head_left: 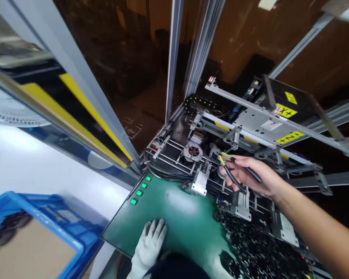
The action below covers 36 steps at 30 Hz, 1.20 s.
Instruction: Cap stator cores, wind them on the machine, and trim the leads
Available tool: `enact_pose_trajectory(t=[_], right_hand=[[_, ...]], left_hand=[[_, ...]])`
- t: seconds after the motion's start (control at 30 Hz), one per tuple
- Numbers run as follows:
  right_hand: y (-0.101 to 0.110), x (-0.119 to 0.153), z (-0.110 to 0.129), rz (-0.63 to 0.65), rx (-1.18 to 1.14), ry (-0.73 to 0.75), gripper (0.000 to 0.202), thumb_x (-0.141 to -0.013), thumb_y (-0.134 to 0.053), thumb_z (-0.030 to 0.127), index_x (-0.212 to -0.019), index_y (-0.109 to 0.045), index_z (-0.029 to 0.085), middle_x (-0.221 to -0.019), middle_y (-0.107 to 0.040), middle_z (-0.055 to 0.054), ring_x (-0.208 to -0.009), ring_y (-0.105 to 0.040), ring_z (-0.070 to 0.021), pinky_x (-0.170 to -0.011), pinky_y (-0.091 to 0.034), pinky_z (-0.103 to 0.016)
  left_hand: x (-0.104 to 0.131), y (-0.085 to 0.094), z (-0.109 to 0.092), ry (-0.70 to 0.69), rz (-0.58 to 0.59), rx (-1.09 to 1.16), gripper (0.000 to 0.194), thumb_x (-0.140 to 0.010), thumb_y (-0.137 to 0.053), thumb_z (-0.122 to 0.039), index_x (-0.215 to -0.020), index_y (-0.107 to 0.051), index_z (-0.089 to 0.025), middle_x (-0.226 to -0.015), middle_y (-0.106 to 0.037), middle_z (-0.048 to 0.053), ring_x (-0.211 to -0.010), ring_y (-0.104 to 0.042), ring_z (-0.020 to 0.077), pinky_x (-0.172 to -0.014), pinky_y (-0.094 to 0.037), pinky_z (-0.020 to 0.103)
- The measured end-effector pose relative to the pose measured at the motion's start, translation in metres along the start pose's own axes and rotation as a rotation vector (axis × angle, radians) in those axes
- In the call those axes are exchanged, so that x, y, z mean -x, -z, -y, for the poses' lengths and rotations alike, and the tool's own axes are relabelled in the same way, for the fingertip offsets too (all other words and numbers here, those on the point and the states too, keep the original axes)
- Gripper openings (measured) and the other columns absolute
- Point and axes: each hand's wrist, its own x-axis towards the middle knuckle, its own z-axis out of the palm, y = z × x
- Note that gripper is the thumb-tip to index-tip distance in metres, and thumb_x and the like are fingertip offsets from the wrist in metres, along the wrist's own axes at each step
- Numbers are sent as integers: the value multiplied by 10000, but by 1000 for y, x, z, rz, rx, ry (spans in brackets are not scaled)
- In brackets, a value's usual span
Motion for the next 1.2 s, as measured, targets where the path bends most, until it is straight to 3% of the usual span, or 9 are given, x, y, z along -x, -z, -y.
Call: enact_pose_trajectory(t=[0.1, 0.17, 0.3, 0.43, 0.63, 0.8, 1.03, 1.13, 1.2], right_hand=[[6, -35, 17, -1, 42, -72, 214, -821, -680, 292, -972, -601, 164, -893, -733, -81, -518, -624, -148, -378, -480, -224], [5, -53, 23, -22, 54, -146, 154, -833, -630, 267, -940, -585, 165, -899, -734, -96, -516, -624, -148, -382, -488, -225], [-4, -77, 24, -106, 55, -305, 159, -877, -525, 262, -993, -562, 160, -853, -715, -110, -587, -682, -211, -478, -593, -314], [-14, -87, 20, -212, 25, -378, 243, -924, -414, 244, -1113, -528, 141, -822, -701, -110, -553, -671, -221, -458, -580, -324], [-22, -93, 20, -266, -9, -398, 318, -957, -326, 222, -1191, -511, 109, -805, -700, -111, -514, -640, -211, -427, -545, -309], [-24, -97, 19, -277, -45, -402, 306, -964, -315, 227, -1165, -516, 114, -764, -685, -90, -508, -646, -213, -420, -538, -302], [-8, -105, 12, -120, -62, -322, 153, -890, -503, 244, -952, -588, 133, -830, -711, -131, -581, -668, -193, -457, -577, -269], [-10, -88, 12, -92, -20, -268, 105, -835, -600, 242, -863, -615, 141, -769, -691, -98, -511, -616, -164, -373, -529, -237], [-12, -60, 15, -50, 17, -238, 145, -811, -674, 284, -849, -642, 148, -786, -684, -90, -483, -599, -156, -322, -497, -230]], left_hand=[[8, -8, 0, 16, 44, -67, 397, -864, -659, -413, -1232, -724, -281, -1301, -731, 60, -1274, -546, 294, -1138, -337, 479], [13, -12, 0, 42, 103, -123, 355, -888, -635, -327, -1230, -732, -334, -1297, -735, 33, -1242, -568, 287, -1111, -362, 504], [18, -11, -2, 88, 272, -195, 464, -925, -511, -186, -1294, -699, -396, -1352, -703, 5, -1234, -601, 281, -1070, -417, 545], [17, -4, -6, 99, 396, -215, 556, -912, -492, -114, -1335, -666, -431, -1406, -673, -14, -1272, -593, 275, -1104, -400, 535], [14, 1, -10, 173, 452, -144, 403, -973, -559, -317, -1341, -652, -451, -1417, -667, -18, -1315, -550, 283, -1148, -345, 493], [15, 2, -11, 173, 519, -154, 447, -992, -507, -283, -1392, -599, -461, -1471, -622, -7, -1354, -521, 284, -1178, -300, 514], [16, 0, -9, 134, 419, -135, 480, -956, -508, -222, -1370, -641, -425, -1426, -654, 2, -1308, -551, 298, -1141, -350, 524], [18, -2, -9, 124, 454, -136, 526, -940, -476, -161, -1390, -637, -382, -1456, -630, 32, -1325, -533, 305, -1150, -331, 536], [19, -4, -8, 128, 474, -137, 544, -929, -461, -129, -1385, -646, -363, -1461, -624, 44, -1329, -525, 304, -1147, -327, 541]])
